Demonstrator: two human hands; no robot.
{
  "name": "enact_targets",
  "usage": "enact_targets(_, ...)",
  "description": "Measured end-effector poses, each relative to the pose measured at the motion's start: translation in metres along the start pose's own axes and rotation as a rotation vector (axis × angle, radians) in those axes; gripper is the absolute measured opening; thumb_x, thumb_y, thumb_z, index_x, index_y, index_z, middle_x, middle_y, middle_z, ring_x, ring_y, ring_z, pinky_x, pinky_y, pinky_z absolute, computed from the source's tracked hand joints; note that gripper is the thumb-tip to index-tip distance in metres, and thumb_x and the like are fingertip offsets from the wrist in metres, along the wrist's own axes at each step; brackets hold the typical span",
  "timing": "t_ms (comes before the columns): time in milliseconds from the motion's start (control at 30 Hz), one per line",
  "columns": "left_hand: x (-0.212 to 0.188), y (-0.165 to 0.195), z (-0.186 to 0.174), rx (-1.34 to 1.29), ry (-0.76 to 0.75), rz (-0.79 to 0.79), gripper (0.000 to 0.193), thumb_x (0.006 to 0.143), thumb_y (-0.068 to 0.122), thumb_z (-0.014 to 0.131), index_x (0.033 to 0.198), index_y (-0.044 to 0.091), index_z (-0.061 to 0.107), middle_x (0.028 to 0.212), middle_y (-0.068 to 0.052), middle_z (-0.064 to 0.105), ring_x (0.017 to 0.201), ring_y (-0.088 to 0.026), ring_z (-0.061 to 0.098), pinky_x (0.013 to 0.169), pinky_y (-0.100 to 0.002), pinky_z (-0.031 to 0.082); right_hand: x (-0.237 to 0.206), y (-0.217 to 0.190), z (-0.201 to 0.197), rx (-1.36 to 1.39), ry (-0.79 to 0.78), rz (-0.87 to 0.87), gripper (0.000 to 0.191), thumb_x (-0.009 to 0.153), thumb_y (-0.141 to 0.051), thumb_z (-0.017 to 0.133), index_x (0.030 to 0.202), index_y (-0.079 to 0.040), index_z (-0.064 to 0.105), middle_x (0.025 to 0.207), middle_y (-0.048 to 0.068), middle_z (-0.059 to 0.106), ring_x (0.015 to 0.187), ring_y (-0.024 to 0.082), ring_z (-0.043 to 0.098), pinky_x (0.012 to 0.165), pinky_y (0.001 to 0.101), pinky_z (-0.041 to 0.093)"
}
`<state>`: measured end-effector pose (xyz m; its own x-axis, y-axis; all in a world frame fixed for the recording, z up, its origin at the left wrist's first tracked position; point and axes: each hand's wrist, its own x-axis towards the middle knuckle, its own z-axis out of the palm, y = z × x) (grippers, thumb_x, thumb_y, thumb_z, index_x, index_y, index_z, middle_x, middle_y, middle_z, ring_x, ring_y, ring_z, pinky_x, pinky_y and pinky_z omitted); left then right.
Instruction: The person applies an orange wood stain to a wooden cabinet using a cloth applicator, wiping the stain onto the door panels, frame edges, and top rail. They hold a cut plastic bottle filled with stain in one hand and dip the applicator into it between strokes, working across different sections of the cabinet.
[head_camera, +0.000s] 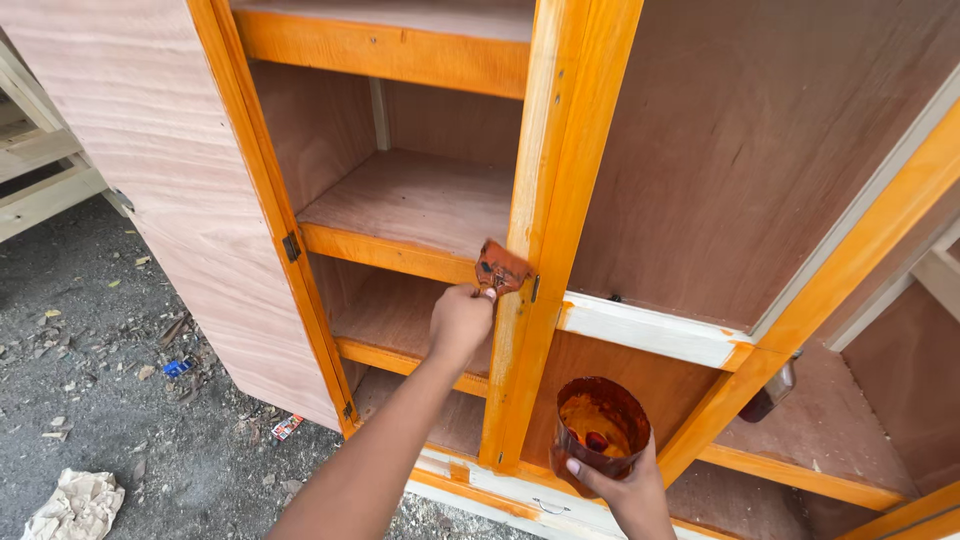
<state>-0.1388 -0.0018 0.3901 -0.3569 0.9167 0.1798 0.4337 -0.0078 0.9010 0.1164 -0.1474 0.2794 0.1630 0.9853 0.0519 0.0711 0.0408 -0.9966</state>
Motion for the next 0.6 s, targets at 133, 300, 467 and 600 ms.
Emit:
enact_targets(133, -0.003, 0.038, -0.040, 0.189, 0.055, 0.145, 0.033, 0.088, 0.038, 0.067, 0.091, 0.006, 0.071, 0.088, -0.022, 0.071, 0.086, -0.044, 0.067, 0.072, -0.053, 0.051, 0.025, -0.028, 0.003, 0.062, -0.025, -0.213, 0.098, 0.061, -0.006, 0.091, 0.144, -0.003, 0.038, 0.137, 0.015, 0.060, 0.128, 0.025, 0.059, 0.107, 0.0429, 0.049)
enact_targets(300, -0.002, 0.093, -0.070, 0.058, 0.063, 0.246, 0.028, 0.090, 0.028, 0.069, 0.105, 0.004, 0.066, 0.089, -0.023, 0.073, 0.088, -0.041, 0.070, 0.076, -0.049, 0.054, 0.061, -0.081, -0.001, 0.084, -0.045, -0.296, 0.096, 0.062, -0.007, 0.090, 0.144, -0.003, 0.038, 0.136, 0.014, 0.061, 0.127, 0.024, 0.059, 0.107, 0.0425, 0.049)
enact_targets(467, 0.002, 0.149, -0.089, -0.162, 0.187, 0.532, 0.051, 0.083, 0.012, 0.072, 0.133, 0.008, 0.058, 0.082, -0.026, 0.066, 0.074, -0.042, 0.066, 0.069, -0.047, 0.053, 0.079, -0.132, 0.004, 0.071, -0.063, -0.333, 0.093, 0.064, -0.007, 0.090, 0.142, -0.001, 0.041, 0.135, 0.016, 0.063, 0.126, 0.026, 0.061, 0.108, 0.0435, 0.049)
enact_targets(600, 0.042, 0.189, -0.089, -0.139, 0.330, 0.865, 0.052, 0.091, 0.011, 0.069, 0.142, 0.010, 0.057, 0.085, -0.022, 0.067, 0.076, -0.039, 0.066, 0.069, -0.048, 0.054, 0.099, -0.171, -0.001, 0.053, -0.028, -0.350, 0.095, 0.064, -0.008, 0.089, 0.144, -0.004, 0.037, 0.137, 0.015, 0.060, 0.129, 0.026, 0.059, 0.108, 0.0453, 0.047)
